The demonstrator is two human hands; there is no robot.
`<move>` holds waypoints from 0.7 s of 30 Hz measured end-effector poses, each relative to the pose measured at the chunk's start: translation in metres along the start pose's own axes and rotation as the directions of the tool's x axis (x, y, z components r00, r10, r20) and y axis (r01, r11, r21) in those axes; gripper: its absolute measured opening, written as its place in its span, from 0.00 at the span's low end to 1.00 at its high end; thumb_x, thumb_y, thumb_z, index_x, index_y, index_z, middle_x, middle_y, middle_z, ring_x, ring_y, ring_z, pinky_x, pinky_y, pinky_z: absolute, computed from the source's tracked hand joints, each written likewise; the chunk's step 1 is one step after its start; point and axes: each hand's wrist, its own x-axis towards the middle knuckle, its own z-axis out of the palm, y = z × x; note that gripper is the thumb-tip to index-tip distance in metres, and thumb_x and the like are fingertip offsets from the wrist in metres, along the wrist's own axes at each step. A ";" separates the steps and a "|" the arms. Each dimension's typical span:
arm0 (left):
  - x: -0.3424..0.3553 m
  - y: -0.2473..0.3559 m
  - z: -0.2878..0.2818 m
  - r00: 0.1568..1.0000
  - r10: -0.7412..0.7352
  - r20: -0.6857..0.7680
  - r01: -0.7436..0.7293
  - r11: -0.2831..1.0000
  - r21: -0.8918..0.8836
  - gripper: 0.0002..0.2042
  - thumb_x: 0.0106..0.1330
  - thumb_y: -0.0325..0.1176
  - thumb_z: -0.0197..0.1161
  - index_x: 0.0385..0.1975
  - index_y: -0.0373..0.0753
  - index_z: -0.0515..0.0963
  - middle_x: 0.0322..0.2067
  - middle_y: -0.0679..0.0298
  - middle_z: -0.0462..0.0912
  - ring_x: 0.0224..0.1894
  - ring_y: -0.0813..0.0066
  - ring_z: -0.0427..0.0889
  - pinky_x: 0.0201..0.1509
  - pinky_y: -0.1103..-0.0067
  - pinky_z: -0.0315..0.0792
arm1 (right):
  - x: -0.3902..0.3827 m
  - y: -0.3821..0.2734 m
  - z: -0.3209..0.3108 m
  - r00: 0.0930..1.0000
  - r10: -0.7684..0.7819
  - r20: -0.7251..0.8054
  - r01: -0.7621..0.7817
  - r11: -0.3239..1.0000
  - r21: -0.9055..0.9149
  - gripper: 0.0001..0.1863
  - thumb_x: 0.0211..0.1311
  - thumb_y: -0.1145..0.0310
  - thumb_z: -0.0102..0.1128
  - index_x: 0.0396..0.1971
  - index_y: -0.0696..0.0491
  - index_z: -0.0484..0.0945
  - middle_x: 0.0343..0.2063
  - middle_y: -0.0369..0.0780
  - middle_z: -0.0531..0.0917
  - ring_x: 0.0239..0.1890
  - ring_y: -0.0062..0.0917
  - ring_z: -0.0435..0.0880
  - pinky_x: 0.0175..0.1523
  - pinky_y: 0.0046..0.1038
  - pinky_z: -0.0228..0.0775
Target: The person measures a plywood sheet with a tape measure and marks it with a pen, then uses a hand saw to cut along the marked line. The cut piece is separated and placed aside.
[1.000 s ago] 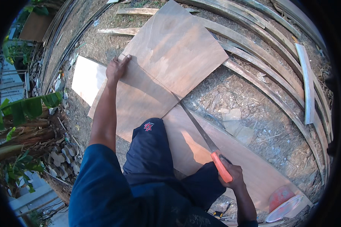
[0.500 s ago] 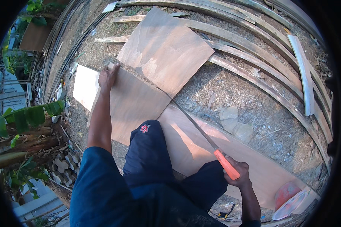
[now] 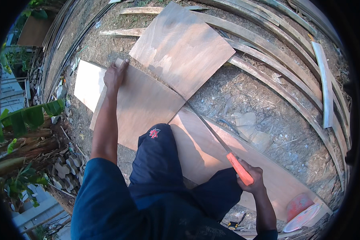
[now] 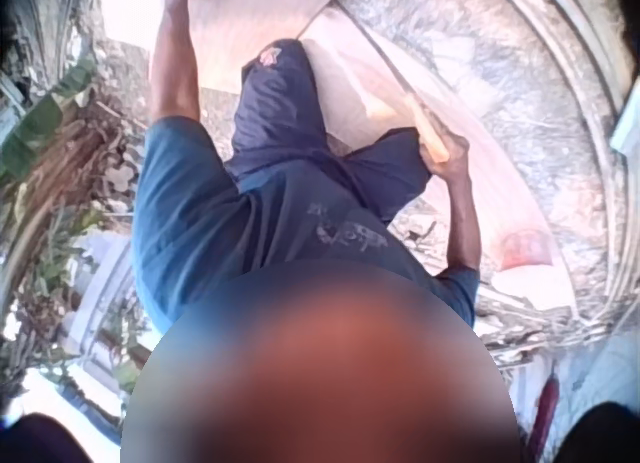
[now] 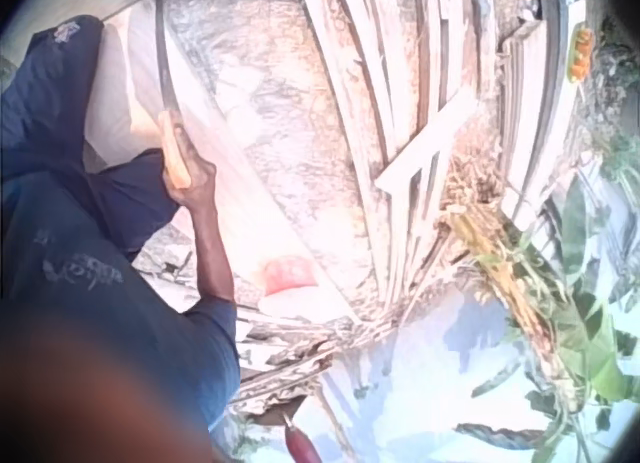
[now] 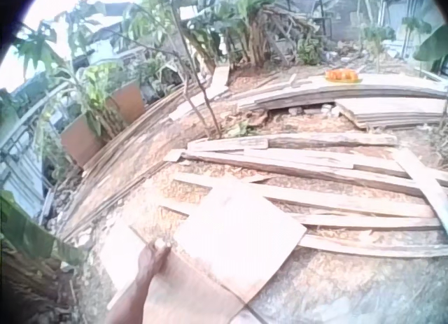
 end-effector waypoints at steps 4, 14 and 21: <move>-0.003 0.003 -0.003 1.000 0.013 -0.021 -0.013 1.000 0.017 0.47 0.52 0.76 0.53 0.59 0.37 0.73 0.50 0.46 0.81 0.55 0.48 0.79 0.58 0.62 0.70 | 0.087 0.025 0.047 0.996 0.080 0.045 -0.084 0.991 0.107 0.36 0.44 0.75 0.64 0.60 0.54 0.73 0.40 0.49 0.85 0.35 0.35 0.88 0.43 0.28 0.78; -0.004 0.003 -0.002 0.999 0.012 -0.035 -0.011 1.000 0.028 0.51 0.50 0.78 0.53 0.57 0.31 0.73 0.48 0.42 0.81 0.53 0.46 0.79 0.57 0.62 0.71 | 0.015 0.031 0.012 0.997 -0.077 0.001 0.077 0.996 -0.036 0.38 0.38 0.73 0.67 0.59 0.52 0.75 0.45 0.46 0.85 0.37 0.35 0.88 0.42 0.30 0.80; -0.018 0.015 -0.015 0.983 0.048 -0.176 -0.044 0.999 0.027 0.45 0.52 0.77 0.55 0.52 0.38 0.77 0.44 0.47 0.84 0.49 0.47 0.82 0.53 0.61 0.72 | 0.063 0.052 0.035 0.988 0.078 -0.132 -0.060 0.990 0.130 0.35 0.41 0.73 0.67 0.58 0.55 0.76 0.42 0.46 0.86 0.34 0.30 0.88 0.44 0.25 0.77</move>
